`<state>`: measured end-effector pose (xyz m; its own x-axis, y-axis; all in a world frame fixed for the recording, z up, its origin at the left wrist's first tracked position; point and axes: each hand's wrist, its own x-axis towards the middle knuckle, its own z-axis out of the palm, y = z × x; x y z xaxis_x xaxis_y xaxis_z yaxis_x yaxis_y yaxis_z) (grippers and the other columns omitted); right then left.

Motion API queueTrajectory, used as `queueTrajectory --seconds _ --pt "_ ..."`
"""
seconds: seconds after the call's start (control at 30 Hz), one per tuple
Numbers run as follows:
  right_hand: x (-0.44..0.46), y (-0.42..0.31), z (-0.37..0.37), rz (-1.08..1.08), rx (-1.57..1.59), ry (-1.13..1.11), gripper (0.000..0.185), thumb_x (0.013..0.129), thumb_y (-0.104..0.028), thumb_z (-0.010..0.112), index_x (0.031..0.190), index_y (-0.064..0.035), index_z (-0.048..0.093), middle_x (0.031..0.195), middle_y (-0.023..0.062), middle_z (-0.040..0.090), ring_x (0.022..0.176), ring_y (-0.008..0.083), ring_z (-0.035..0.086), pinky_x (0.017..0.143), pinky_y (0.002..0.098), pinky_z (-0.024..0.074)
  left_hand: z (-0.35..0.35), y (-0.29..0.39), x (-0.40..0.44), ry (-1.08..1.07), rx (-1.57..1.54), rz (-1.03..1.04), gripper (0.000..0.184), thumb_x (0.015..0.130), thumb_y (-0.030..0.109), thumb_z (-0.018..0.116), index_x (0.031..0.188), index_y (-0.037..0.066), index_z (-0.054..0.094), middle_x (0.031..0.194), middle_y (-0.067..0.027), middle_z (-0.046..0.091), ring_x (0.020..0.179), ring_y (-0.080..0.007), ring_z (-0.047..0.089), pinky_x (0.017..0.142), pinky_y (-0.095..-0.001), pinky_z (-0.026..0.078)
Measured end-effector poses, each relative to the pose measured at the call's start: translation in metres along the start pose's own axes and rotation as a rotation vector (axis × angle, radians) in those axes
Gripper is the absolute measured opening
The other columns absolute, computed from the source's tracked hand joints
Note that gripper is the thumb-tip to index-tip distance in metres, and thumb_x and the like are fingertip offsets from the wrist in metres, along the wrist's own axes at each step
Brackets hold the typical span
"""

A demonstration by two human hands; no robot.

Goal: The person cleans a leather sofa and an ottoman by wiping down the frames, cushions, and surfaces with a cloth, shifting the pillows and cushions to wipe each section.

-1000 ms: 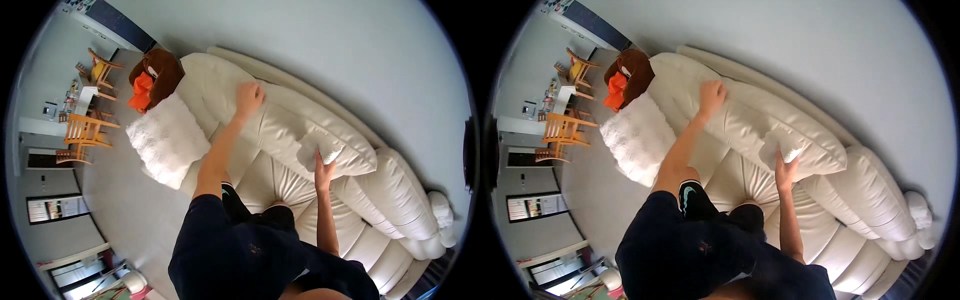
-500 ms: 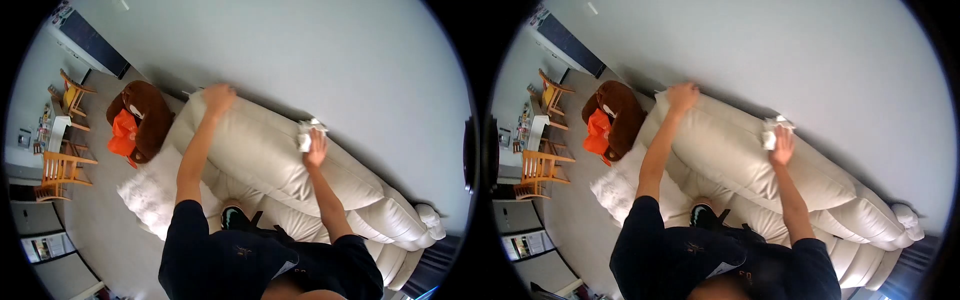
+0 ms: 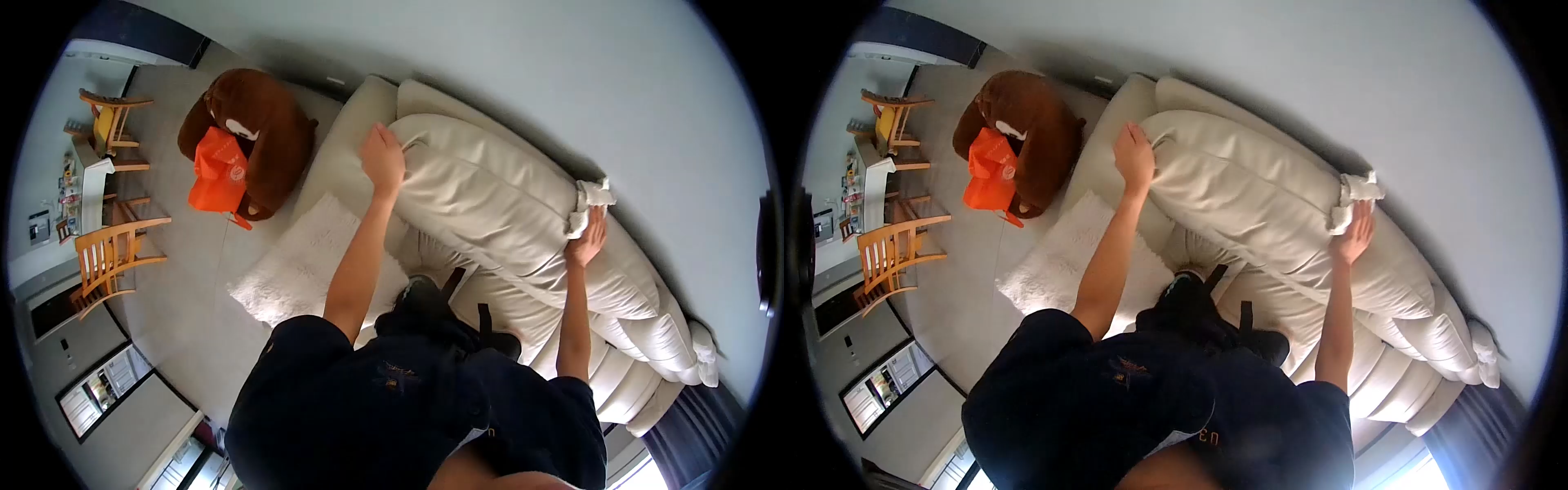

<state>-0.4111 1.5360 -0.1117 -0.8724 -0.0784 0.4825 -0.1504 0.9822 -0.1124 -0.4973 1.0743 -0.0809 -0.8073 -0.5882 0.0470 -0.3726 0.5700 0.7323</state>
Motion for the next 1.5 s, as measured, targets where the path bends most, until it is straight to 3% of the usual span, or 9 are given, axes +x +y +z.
queueTrajectory --seconds 0.17,0.33,0.43,0.7,0.83,0.97,1.07,1.2,1.5 --pt "0.026 -0.06 -0.025 0.402 0.22 -0.081 0.051 0.079 -0.005 0.064 0.129 -0.0043 0.055 0.127 0.0168 0.06 0.119 0.034 0.056 0.101 0.045 0.0418 0.006 -0.035 -0.027 0.111 -0.437 0.122 0.033 0.104 0.017 0.037 0.082 -0.004 0.049 0.078 -0.0179 0.053 0.073 -0.0336 0.05 0.071 -0.0435 0.04" --pt "0.169 -0.252 0.034 -0.173 0.454 -0.362 0.055 0.077 -0.007 0.055 0.132 -0.0046 0.053 0.127 0.0232 0.057 0.116 0.0411 0.054 0.101 0.0457 0.0429 0.003 -0.057 -0.033 0.166 -0.422 0.2 0.032 0.104 0.017 0.038 0.079 -0.003 0.046 0.074 -0.015 0.048 0.068 -0.0274 0.044 0.067 -0.0395 0.037" --pt "0.229 -0.335 0.103 -0.15 0.598 -1.06 0.049 0.081 -0.021 0.054 0.125 -0.0019 0.059 0.123 0.0232 0.061 0.114 0.0407 0.057 0.1 0.0436 0.0429 -0.008 -0.059 -0.041 0.036 -0.399 0.097 0.034 0.103 0.014 0.037 0.076 -0.002 0.047 0.074 -0.0184 0.049 0.071 -0.0365 0.046 0.069 -0.0452 0.038" --pt "0.197 -0.348 0.209 -0.297 0.34 -1.203 0.048 0.083 -0.026 0.054 0.122 0.0026 0.06 0.123 0.0235 0.062 0.115 0.0376 0.058 0.099 0.0434 0.0429 0.008 -0.067 -0.052 0.196 -0.508 0.17 0.019 0.099 0.009 0.041 0.085 0.0 0.052 0.08 -0.015 0.048 0.074 -0.035 0.046 0.072 -0.0438 0.038" --pt "0.215 -0.345 0.193 -0.321 0.411 -1.286 0.049 0.086 -0.029 0.054 0.123 0.0033 0.059 0.123 0.0227 0.063 0.114 0.0364 0.058 0.099 0.0418 0.0428 -0.013 -0.094 -0.004 -0.135 -0.607 -0.154 0.026 0.1 0.02 0.043 0.094 -0.002 0.057 0.093 -0.0133 0.059 0.087 -0.0341 0.055 0.085 -0.045 0.041" --pt "0.229 -0.347 0.165 -0.296 0.492 -1.408 0.051 0.089 -0.031 0.055 0.126 0.0039 0.057 0.121 0.0222 0.064 0.113 0.0346 0.059 0.098 0.0389 0.0431 0.006 -0.233 0.097 0.595 0.717 0.224 0.038 0.097 0.033 0.041 0.106 0.003 0.064 0.11 -0.0154 0.065 0.102 -0.0356 0.058 0.095 -0.0514 0.039" --pt "0.233 -0.358 0.151 -0.224 0.541 -1.457 0.056 0.092 -0.034 0.052 0.135 0.0023 0.05 0.127 0.0197 0.061 0.118 0.0345 0.056 0.102 0.0373 0.0402 0.012 -0.239 0.1 0.01 0.525 -0.162 0.038 0.096 0.033 0.04 0.108 0.006 0.064 0.113 -0.0152 0.065 0.106 -0.0354 0.058 0.097 -0.0508 0.039" --pt "0.241 -0.387 0.23 -0.645 0.226 -1.794 0.039 0.09 -0.02 0.05 0.118 0.0055 0.06 0.116 0.0238 0.064 0.104 0.0376 0.062 0.093 0.0419 0.0453 0.014 -0.25 0.098 -0.067 0.557 -0.215 0.039 0.094 0.033 0.04 0.108 0.006 0.064 0.115 -0.0138 0.065 0.108 -0.0341 0.057 0.096 -0.049 0.039" --pt "0.202 -0.423 0.268 -0.892 -0.01 -1.676 0.032 0.086 -0.009 0.048 0.112 0.0018 0.063 0.106 0.0235 0.066 0.097 0.0389 0.063 0.087 0.0467 0.0475 0.009 -0.247 0.109 -0.194 0.519 -0.269 0.043 0.095 0.034 0.038 0.122 0.01 0.061 0.12 -0.0119 0.063 0.116 -0.0326 0.054 0.102 -0.0481 0.036"
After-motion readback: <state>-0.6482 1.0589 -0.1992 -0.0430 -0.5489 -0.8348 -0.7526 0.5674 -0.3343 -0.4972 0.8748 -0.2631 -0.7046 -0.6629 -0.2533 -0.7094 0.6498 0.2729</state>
